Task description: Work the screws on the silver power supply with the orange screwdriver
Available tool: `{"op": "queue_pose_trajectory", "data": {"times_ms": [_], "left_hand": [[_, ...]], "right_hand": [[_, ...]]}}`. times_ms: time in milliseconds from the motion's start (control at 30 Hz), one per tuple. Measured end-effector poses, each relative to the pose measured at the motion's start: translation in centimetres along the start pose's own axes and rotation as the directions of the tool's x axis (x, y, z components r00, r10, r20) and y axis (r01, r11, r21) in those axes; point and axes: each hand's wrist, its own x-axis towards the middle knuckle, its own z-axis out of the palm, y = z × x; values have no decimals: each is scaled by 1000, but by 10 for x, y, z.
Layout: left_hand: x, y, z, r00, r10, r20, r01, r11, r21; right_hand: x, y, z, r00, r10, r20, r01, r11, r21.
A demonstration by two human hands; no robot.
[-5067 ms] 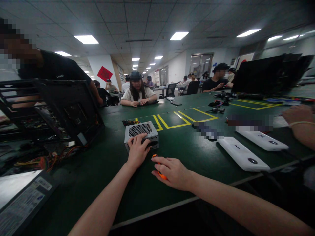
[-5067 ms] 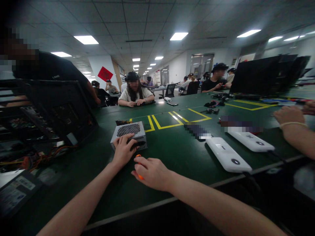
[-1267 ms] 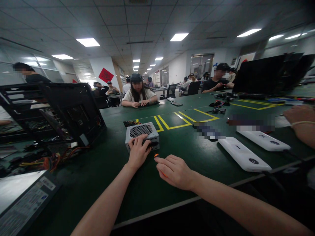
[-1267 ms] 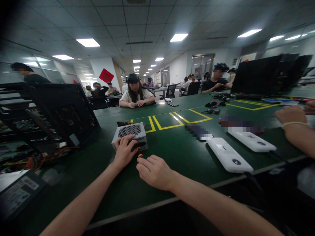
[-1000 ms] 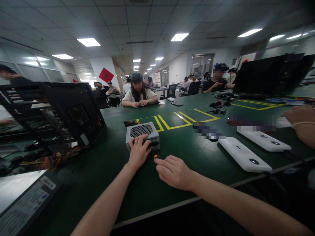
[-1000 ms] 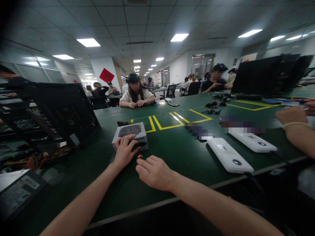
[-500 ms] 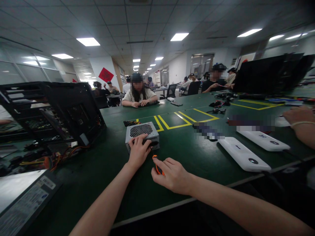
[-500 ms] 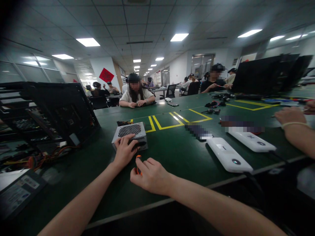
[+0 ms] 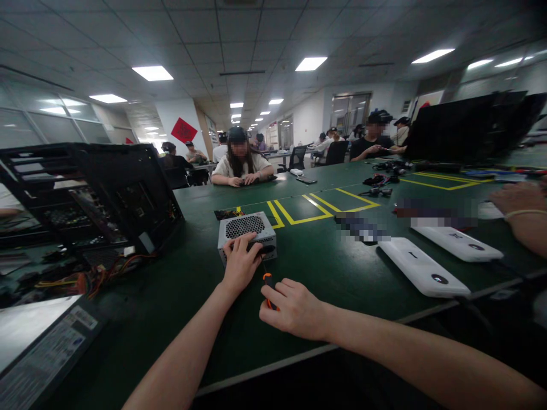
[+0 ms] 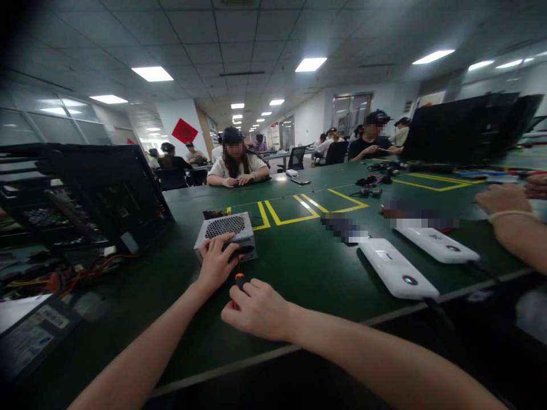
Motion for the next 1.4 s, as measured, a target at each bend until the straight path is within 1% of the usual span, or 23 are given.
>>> {"op": "queue_pose_trajectory", "data": {"times_ms": [133,233,400,467,600,667,700,733,767,800,833,867,900,933,967,1000,1033,1067,1133,1200,1267,1333,1400], "left_hand": [[0,0,0,1000,6,-6,-6,1000,1],[1,1,1,1000,-1,-14,1,1000,6],[1,0,2,1000,2,-18,-2,1000,3],[0,0,2,1000,0,-18,0,1000,2],[0,0,1,1000,-4,-9,4,1000,-7],[0,0,0,1000,-7,-4,7,1000,-16],[0,0,0,1000,-9,-2,9,1000,-20],[0,0,0,1000,-10,-1,10,1000,-22],[0,0,0,1000,-10,0,10,1000,-23],[0,0,0,1000,-10,2,10,1000,-23],[0,0,0,1000,-10,3,10,1000,-21],[0,-1,0,1000,-11,4,11,1000,-20],[0,-1,0,1000,-11,3,11,1000,-19],[0,-1,1,1000,-12,1,12,1000,-20],[0,-1,1,1000,-12,-3,12,1000,-22],[0,0,1,1000,-12,-8,12,1000,-23],[0,0,1,1000,-12,-13,12,1000,-24],[0,0,1,1000,-14,-17,13,1000,-25],[0,1,1,1000,-17,-21,17,1000,-24],[0,2,0,1000,-21,-21,20,1000,-24],[0,2,0,1000,-23,-21,22,999,-24],[1,2,-1,1000,-22,-19,22,999,-24],[1,2,-1,1000,-21,-17,21,999,-25]], "right_hand": [[-2,2,2,1000,8,-16,-7,1000,23],[-8,5,3,999,17,-34,-14,996,93],[-13,13,0,988,149,-47,-128,943,306],[-13,14,-2,979,189,-75,-159,942,296],[-14,12,-4,962,245,-119,-228,963,141],[-17,9,-6,968,241,-75,-236,969,70],[-18,6,-6,967,255,-24,-253,966,43],[-19,4,-6,955,292,42,-294,956,26],[-19,2,-7,927,356,117,-361,932,25],[-18,0,-7,875,440,200,-457,888,46],[-16,-2,-7,792,538,287,-584,806,101],[-14,-3,-7,685,624,376,-713,680,172],[-10,-3,-7,565,684,462,-823,512,248],[-7,-2,-7,453,710,539,-890,333,310],[-3,-1,-8,377,711,593,-917,197,345],[0,1,-8,324,703,634,-924,90,372],[3,2,-9,294,686,665,-920,13,393],[6,4,-10,276,661,698,-910,-54,412],[11,4,-10,236,578,781,-859,-251,445],[16,2,-9,201,495,845,-764,-461,451],[22,-4,-8,160,452,878,-636,-633,442],[28,-10,-6,124,430,894,-501,-751,430],[32,-14,-5,96,404,910,-380,-830,409]]}}
